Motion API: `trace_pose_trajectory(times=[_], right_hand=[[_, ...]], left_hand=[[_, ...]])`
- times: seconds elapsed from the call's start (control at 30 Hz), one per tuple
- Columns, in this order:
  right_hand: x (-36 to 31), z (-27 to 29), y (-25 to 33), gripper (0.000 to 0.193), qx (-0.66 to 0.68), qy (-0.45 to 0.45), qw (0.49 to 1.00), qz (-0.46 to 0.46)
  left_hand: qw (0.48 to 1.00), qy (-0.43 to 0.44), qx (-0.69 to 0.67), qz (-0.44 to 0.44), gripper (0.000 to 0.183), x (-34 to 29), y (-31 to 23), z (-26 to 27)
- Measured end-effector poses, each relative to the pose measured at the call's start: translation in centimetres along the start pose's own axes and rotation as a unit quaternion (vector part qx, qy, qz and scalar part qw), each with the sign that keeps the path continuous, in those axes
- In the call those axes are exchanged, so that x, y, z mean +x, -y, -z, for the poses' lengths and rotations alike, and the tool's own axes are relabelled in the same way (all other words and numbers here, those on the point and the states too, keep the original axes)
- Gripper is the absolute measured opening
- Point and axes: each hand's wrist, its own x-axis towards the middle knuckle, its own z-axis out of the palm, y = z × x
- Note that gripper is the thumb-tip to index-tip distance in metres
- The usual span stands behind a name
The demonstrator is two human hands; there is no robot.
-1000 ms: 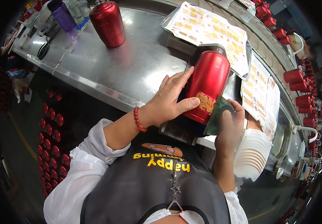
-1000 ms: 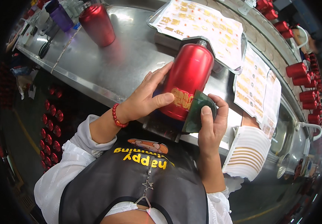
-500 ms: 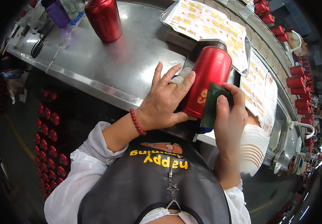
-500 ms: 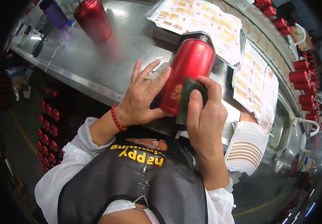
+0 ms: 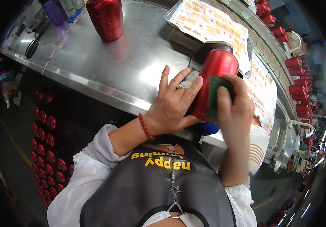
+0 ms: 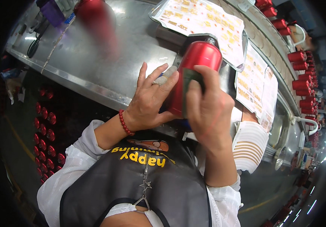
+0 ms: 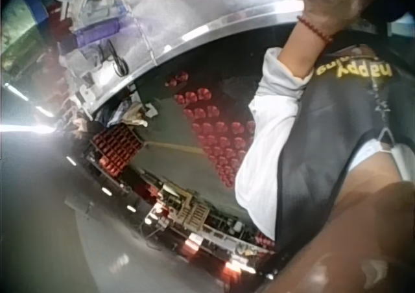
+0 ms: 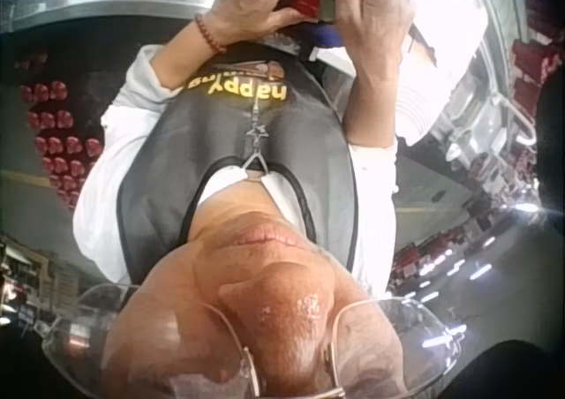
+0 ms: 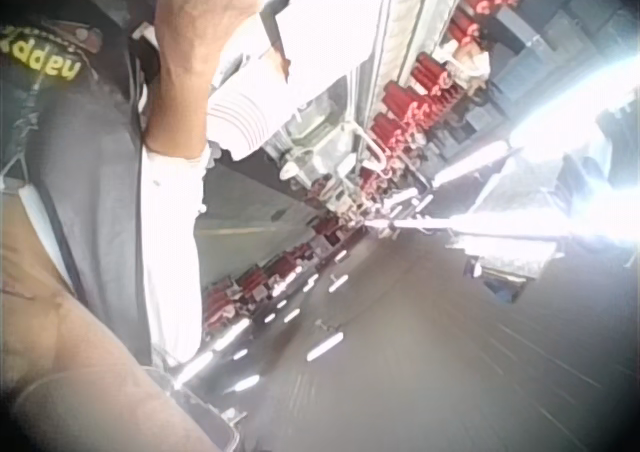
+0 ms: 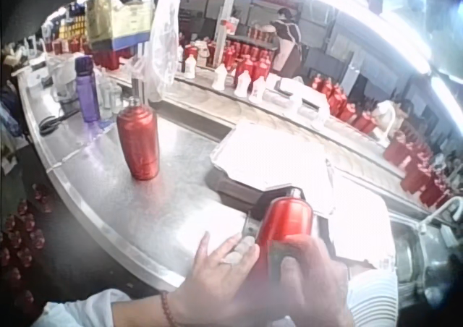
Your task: The person applies gold stickers to red cylindrical containers, wipes the surfaces with a green sponge, and smooths the labels with a wooden stick. The person repeats this process on multiple containers at a stainless steel workstation.
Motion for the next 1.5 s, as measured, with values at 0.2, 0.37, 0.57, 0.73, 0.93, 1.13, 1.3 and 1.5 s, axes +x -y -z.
trace_pose_trajectory(times=[0.2,0.37,0.57,0.73,0.93,1.13,1.3,1.5], right_hand=[[-3.4,1.6,-3.8,0.026,0.186,-0.049,0.969,-0.156],[-4.6,0.9,-4.8,0.028,0.218,-0.065,0.962,-0.151],[-5.0,0.8,-5.4,0.029,0.224,-0.072,0.961,-0.144],[-5.4,0.7,-5.7,0.029,0.219,-0.069,0.962,-0.146],[-5.8,0.6,-6.1,0.029,0.223,-0.082,0.962,-0.136],[-6.0,0.9,-6.2,0.030,0.238,-0.102,0.958,-0.122],[-7.0,0.3,-7.4,0.030,0.303,-0.094,0.928,-0.194],[-6.6,-1.1,-6.1,0.029,0.400,-0.105,0.897,-0.154]], left_hand=[[0.994,-0.067,-0.001,-0.088,0.064,-0.1,0.2,-0.3],[0.988,-0.082,0.005,-0.128,0.052,-0.4,0.4,-0.1],[0.985,-0.091,0.022,-0.142,0.032,-0.1,0.4,-0.1],[0.986,-0.063,0.014,-0.155,0.050,-0.1,1.0,0.5],[0.987,-0.045,0.053,-0.145,0.054,0.7,-0.2,0.6],[0.994,-0.034,-0.010,-0.101,0.068,-0.5,0.1,-0.1],[0.996,-0.020,0.050,-0.072,0.076,0.1,-1.2,0.5],[0.997,0.017,0.015,-0.070,0.080,0.1,-1.0,-0.9]])
